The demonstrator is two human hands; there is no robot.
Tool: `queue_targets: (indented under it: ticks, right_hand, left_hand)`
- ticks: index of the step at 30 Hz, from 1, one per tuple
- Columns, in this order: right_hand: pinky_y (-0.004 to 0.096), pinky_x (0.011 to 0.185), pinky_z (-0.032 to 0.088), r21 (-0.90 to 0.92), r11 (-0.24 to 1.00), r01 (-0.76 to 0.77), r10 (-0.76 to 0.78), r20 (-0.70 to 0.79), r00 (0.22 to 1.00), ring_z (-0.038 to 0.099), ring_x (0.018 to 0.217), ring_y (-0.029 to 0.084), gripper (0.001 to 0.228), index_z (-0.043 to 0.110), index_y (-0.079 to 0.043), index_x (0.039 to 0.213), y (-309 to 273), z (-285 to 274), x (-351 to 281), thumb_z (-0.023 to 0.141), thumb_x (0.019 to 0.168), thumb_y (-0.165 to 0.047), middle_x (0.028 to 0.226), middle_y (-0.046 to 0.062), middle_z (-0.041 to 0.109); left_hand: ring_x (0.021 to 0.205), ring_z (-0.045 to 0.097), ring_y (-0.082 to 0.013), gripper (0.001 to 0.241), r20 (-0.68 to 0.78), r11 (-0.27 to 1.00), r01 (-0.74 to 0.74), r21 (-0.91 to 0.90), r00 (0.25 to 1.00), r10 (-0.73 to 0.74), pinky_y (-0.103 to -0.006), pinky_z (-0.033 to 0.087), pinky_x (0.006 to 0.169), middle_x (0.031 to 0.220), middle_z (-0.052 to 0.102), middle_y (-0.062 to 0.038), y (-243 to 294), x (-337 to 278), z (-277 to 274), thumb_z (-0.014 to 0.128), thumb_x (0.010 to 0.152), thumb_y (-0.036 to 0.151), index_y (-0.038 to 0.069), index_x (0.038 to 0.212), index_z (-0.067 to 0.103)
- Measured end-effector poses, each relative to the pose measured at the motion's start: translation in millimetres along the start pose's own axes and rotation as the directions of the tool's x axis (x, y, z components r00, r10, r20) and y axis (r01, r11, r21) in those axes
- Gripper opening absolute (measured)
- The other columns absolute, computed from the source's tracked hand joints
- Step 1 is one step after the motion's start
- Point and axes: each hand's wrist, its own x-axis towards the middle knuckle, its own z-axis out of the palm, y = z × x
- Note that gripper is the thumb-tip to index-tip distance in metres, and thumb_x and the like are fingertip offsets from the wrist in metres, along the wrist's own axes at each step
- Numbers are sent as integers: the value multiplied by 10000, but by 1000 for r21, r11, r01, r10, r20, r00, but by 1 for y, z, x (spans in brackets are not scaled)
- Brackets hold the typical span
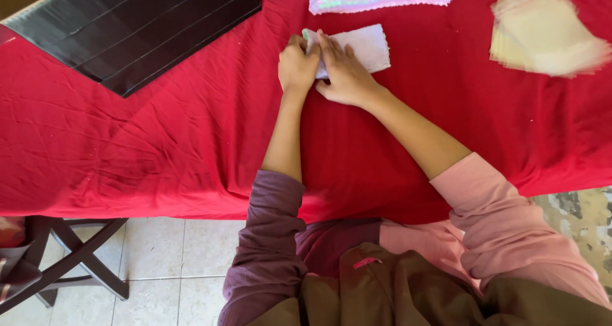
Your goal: Folding small microfiber towels and placing them into individual plastic adhesive bags
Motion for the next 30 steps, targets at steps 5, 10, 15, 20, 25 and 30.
queue_targets:
  ticks: [5,10,15,20,25,30]
  right_hand:
    - [663,1204,212,142,986,85,-54,-210,976,443,1478,426,1183,-169,-46,1575,15,16,6,816,993,-345,1682,239,342]
    - [375,901,520,378,921,92,44,-335,941,735,845,208,978,-156,-147,1600,28,22,11,623,1014,-66,1268,115,762]
    - [389,1186,525,634,758,151,166,-413,896,553,1478,364,671,-80,-214,1622,44,27,21,428,1183,-223,1737,188,196]
    - [419,1324,139,893,340,295,308,-402,862,121,1630,259,885,59,-155,1646,45,20,19,574,1050,-557,1747,114,154]
    - [430,1307,162,954,-24,299,319,-276,907,146,1616,251,903,118,-243,1640,33,6,13,482,948,-695,1736,117,137]
    - [492,1276,130,938,-192,289,418,-188,889,236,1588,325,1008,171,-211,1631,27,-8,11,490,835,-740,1689,200,302]
  left_hand:
    - [617,645,-136,144,-84,922,-187,-340,982,168,-357,520,660,673,668,43,-1,0,7,653,833,287,178,898,584]
    - [828,654,-94,291,-5,775,-282,-566,941,339,-257,521,772,919,710,24,23,-23,-2,596,943,378,146,1106,662]
    - [1305,608,-240,505,-10,723,-434,-537,860,510,-351,477,1125,1345,659,-103,16,-24,11,532,1031,474,101,1360,621]
    - [1572,276,-281,742,66,739,-534,-410,791,608,-498,224,1318,1661,324,-48,2,-20,25,585,868,-16,196,1561,423]
    - [1640,-121,-265,996,174,746,-400,-533,811,559,-464,21,1349,1759,-75,-107,4,-25,37,691,972,51,157,1647,-34]
    - [1627,58,-330,1088,33,720,-288,-631,918,396,-410,246,1296,1744,-72,-166,8,-22,49,726,921,58,87,1627,-101]
